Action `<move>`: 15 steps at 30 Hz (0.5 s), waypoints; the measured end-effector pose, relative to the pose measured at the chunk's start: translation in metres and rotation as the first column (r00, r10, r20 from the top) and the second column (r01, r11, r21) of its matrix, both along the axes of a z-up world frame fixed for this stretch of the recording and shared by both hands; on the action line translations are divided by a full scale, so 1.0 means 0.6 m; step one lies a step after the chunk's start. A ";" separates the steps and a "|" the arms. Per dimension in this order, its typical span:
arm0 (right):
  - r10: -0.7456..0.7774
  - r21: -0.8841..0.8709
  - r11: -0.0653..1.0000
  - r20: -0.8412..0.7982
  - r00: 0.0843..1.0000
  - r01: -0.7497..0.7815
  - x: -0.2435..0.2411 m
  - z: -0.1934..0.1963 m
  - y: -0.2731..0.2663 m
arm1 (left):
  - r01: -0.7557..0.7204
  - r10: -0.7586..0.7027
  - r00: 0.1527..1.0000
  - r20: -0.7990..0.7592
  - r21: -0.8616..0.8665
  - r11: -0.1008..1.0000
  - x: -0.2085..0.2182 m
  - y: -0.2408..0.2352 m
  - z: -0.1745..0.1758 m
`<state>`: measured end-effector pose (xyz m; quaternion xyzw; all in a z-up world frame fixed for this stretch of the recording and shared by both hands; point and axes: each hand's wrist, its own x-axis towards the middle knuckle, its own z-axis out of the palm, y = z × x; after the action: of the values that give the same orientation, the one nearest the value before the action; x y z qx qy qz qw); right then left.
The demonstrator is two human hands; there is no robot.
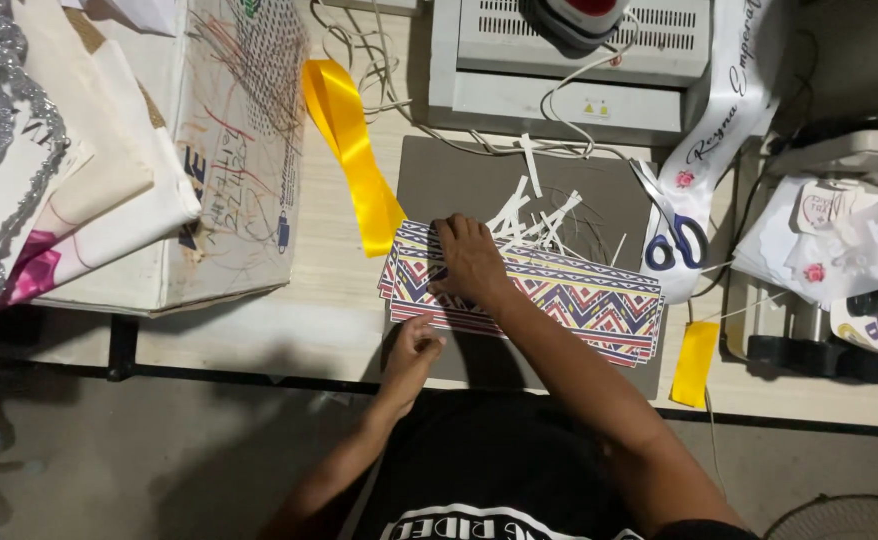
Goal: The person uses scissors to cut a stack of patterned paper sheets into smaller pieces. They then cut out several oval-shaped tags printed with 'HEART SERVICE' text from a white sheet.
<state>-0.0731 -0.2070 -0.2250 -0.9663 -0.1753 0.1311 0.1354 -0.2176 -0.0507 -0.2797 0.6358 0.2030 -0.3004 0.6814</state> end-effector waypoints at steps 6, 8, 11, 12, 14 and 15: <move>0.051 -0.050 0.997 -0.052 0.997 -0.054 -0.011 -0.017 0.001 | -0.055 0.054 0.995 0.088 0.009 0.998 -0.019 -0.010 -0.027; 0.047 -0.068 0.996 -0.076 0.996 -0.052 -0.009 -0.024 0.005 | -0.061 0.058 0.990 0.127 0.019 0.998 -0.020 -0.007 -0.023; 0.077 -0.114 0.990 -0.017 0.997 -0.078 -0.005 -0.022 0.005 | -0.046 0.036 0.987 0.159 0.064 0.997 -0.021 -0.009 -0.029; 0.074 -0.076 0.995 0.037 0.997 -0.071 -0.002 -0.011 0.008 | -0.045 0.029 0.981 0.190 0.081 0.996 -0.021 -0.011 -0.037; 0.075 -0.029 0.997 0.082 0.994 -0.073 -0.002 -0.010 0.015 | -0.051 0.027 0.977 0.214 0.106 0.993 -0.025 -0.009 -0.045; 0.049 0.012 0.999 0.120 0.992 -0.051 0.000 -0.019 0.014 | -0.046 0.015 0.972 0.236 0.125 0.991 -0.025 -0.010 -0.046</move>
<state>-0.0732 -0.1983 -0.2364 -0.9667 -0.2083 0.0751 0.1286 -0.2324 -0.0564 -0.3075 0.7065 0.1500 -0.1987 0.6625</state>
